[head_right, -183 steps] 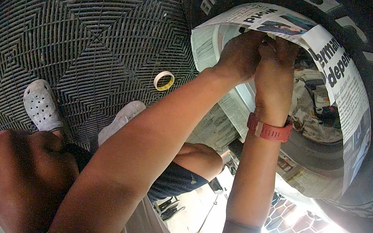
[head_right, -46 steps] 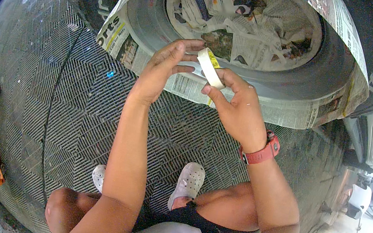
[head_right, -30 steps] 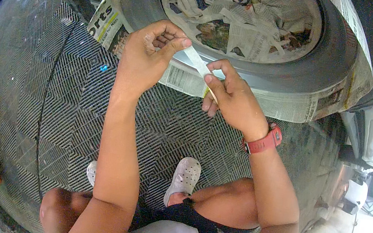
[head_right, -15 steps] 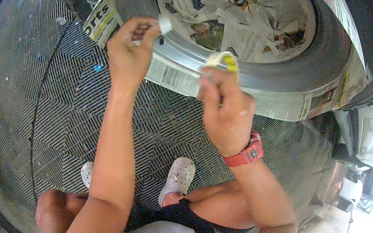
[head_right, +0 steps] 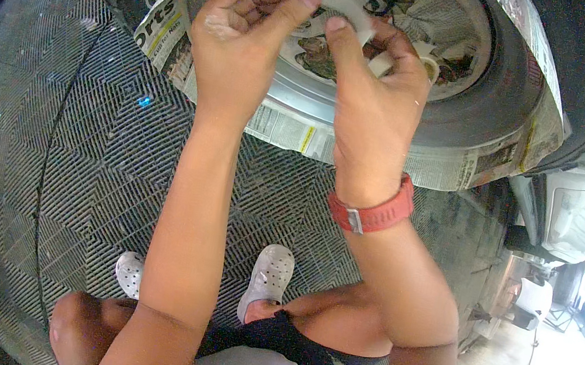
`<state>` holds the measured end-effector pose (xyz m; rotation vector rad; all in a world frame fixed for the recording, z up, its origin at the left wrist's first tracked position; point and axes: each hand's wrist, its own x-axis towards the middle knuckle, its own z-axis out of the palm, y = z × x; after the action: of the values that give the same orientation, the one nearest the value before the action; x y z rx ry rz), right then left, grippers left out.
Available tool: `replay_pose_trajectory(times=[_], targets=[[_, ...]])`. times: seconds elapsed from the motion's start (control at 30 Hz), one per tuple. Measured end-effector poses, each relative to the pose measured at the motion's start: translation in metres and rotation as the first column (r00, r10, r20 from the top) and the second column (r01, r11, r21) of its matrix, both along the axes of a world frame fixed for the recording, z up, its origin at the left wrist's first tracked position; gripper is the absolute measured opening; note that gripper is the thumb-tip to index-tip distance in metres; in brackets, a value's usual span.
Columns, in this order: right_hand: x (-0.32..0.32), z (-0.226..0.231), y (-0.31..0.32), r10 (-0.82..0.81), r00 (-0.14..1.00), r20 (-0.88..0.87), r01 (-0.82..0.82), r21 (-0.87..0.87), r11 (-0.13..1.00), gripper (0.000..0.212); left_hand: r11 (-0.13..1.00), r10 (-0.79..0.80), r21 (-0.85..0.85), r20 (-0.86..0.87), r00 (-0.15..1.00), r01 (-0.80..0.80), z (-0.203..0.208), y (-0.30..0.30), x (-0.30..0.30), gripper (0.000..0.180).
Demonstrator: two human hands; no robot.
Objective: The person sits on the floor and applies newspaper and masking tape to the sidewall of a car tire. They smooth the paper and tape around the rim, then stand up and gather the used newspaper and tape roll.
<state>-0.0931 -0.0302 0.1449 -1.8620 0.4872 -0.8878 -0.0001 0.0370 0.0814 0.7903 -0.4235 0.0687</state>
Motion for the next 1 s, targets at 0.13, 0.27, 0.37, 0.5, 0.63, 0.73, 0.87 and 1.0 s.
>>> replay_pose_trajectory(times=[0.13,0.27,0.37,0.5,0.63,0.73,0.87,1.0], targets=[[0.030,0.004,0.013,-0.146,0.974,0.172,0.187,-0.253,0.949,0.022,0.996,-0.076,-0.057,-0.170,0.983,0.068,0.007,-0.011,0.010,0.019],[0.056,0.011,0.022,-0.187,0.933,0.306,0.281,-0.300,0.912,0.020,0.995,-0.095,-0.059,-0.237,0.967,0.083,0.018,-0.013,0.013,0.021],[0.065,0.015,0.019,-0.175,0.954,0.243,0.253,-0.338,0.906,0.020,1.000,-0.018,-0.003,-0.245,0.969,0.018,0.026,-0.015,0.015,0.023],[0.070,0.012,0.011,-0.216,0.944,0.251,0.295,-0.342,0.892,0.021,0.999,0.041,0.026,-0.260,0.965,-0.035,0.028,-0.018,0.020,0.028],[0.072,0.007,0.009,-0.165,0.933,0.319,0.274,-0.335,0.901,0.021,0.994,0.064,-0.074,-0.249,0.966,-0.085,0.025,-0.027,0.028,0.032],[0.076,0.005,0.007,-0.113,0.933,0.340,0.269,-0.455,0.849,0.017,0.996,0.068,-0.045,-0.239,0.969,-0.081,0.020,-0.030,0.032,0.035],[0.078,0.011,-0.003,-0.152,0.960,0.234,0.251,-0.487,0.836,0.011,0.967,0.254,0.008,-0.170,0.952,-0.256,0.018,-0.037,0.036,0.036],[0.086,0.011,-0.009,-0.109,0.931,0.350,0.284,-0.501,0.818,0.010,0.971,0.236,0.004,-0.180,0.955,-0.239,0.016,-0.038,0.040,0.037]])
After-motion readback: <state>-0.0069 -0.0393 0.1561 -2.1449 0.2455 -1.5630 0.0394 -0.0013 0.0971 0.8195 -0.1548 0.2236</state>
